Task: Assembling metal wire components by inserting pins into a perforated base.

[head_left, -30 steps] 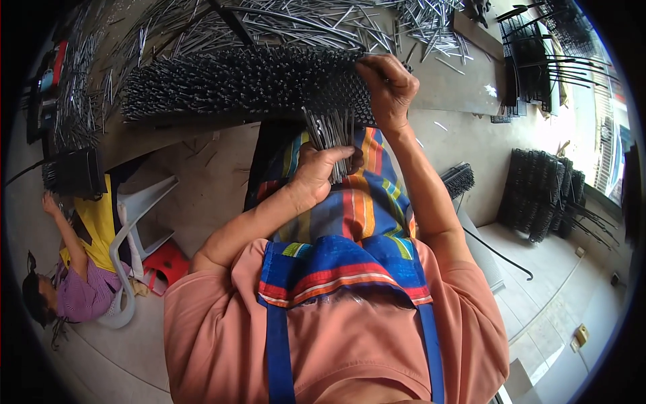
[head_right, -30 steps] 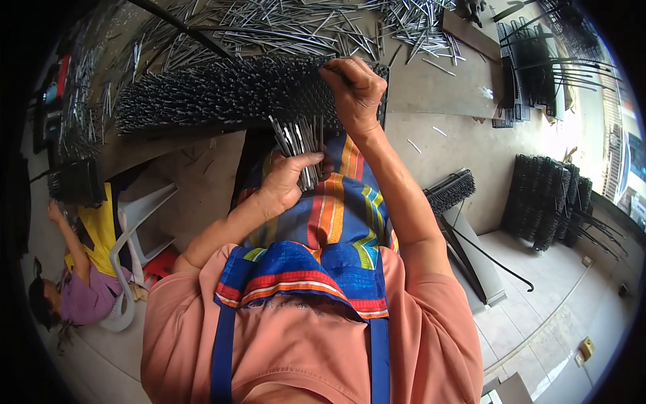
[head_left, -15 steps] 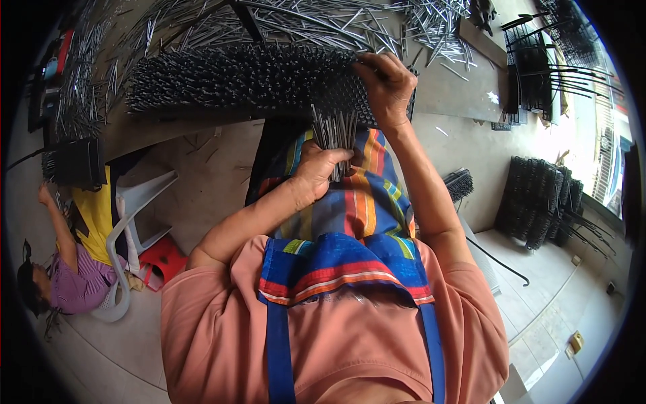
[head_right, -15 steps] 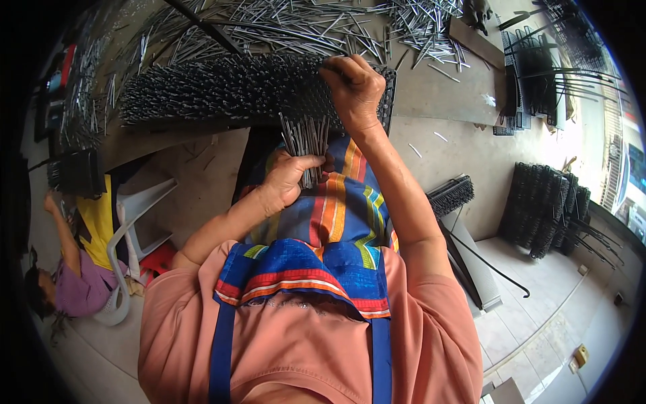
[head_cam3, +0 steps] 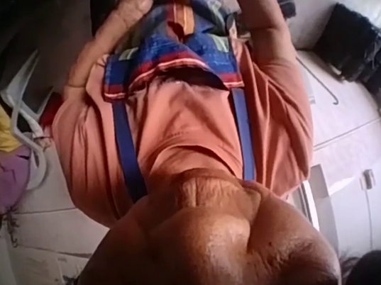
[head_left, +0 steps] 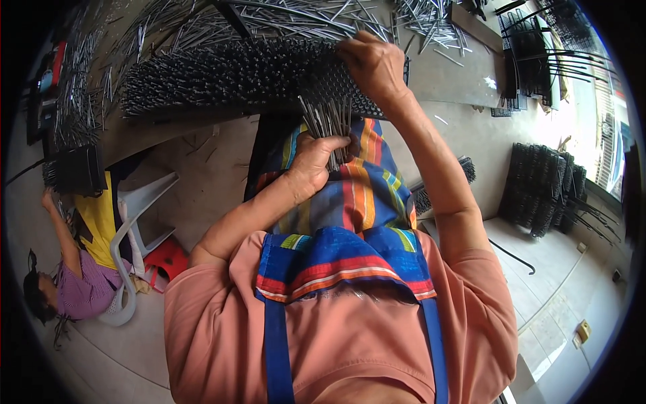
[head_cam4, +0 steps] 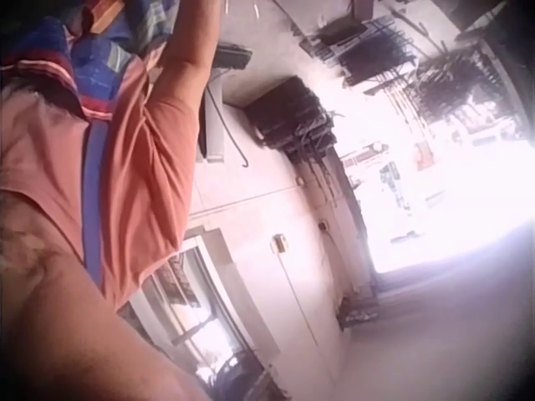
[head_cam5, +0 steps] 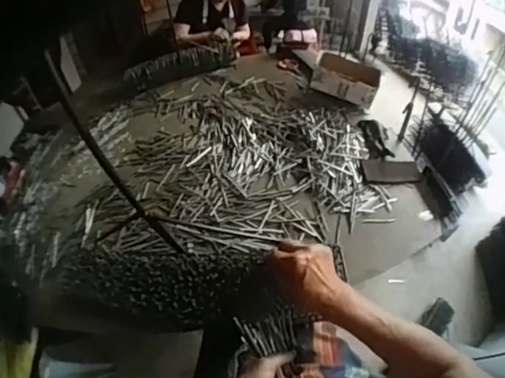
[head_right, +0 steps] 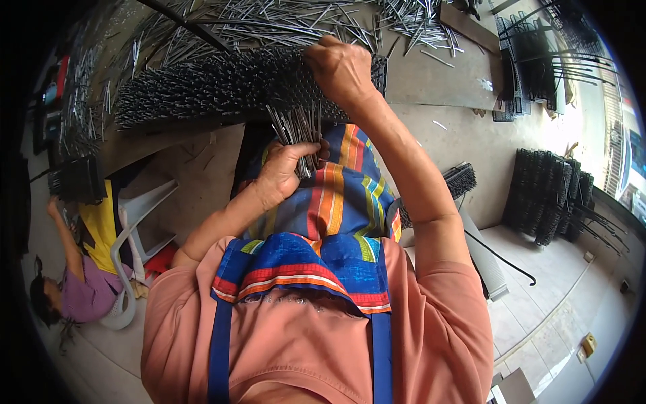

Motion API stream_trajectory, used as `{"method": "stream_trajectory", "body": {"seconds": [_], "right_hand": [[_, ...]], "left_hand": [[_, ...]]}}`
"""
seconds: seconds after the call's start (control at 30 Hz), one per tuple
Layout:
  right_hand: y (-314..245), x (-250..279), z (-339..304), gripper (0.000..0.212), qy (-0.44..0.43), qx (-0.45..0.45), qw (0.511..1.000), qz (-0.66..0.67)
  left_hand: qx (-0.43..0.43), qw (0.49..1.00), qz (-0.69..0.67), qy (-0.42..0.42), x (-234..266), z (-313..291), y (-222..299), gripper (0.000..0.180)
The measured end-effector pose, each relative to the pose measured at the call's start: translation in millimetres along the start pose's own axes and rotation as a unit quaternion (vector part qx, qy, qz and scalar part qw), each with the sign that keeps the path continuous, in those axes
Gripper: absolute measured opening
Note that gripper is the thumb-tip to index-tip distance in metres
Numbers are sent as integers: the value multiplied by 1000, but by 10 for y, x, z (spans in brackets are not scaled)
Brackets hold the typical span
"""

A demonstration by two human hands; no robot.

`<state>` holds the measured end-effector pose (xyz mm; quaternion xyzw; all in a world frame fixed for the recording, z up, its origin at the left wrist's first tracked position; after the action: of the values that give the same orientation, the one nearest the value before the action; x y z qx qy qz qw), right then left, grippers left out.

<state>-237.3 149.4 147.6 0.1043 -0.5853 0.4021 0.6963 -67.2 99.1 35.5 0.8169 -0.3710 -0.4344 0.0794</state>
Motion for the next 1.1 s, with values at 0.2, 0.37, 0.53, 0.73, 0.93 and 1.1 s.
{"method": "stream_trajectory", "body": {"seconds": [0.2, 0.37, 0.53, 0.73, 0.93, 1.1], "right_hand": [[355, -289, -669, 11, -186, -226, 908, 299], [268, -443, -1139, 10, -204, -356, 713, 569], [516, 42, -901, 5, 79, -321, 766, 552], [497, 124, -508, 7, 169, -133, 892, 398], [414, -33, -460, 10, 126, -113, 926, 338], [312, 32, -356, 12, 123, -126, 961, 212]], "left_hand": [[-17, 1000, 8, -21, -51, -28, 33, 20], [-19, 999, -20, 15, -108, -47, 64, 19], [0, 999, 19, 36, 83, 31, -59, 22], [-7, 999, 21, 31, 48, 62, -4, 16], [1, 999, -10, 38, 67, 51, -27, 18], [8, 999, -5, 50, 73, 74, -6, 16]]}}
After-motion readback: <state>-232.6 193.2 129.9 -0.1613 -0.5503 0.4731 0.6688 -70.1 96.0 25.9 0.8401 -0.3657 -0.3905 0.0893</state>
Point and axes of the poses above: each hand's wrist, its own z-axis towards the middle knuckle, its own x-axis out of the back of the hand, y = z × x, the point moved 8 cm from there along z, towards the middle knuckle, and after that the axes turned 8 degrees about -y, right-handed, at the moved point
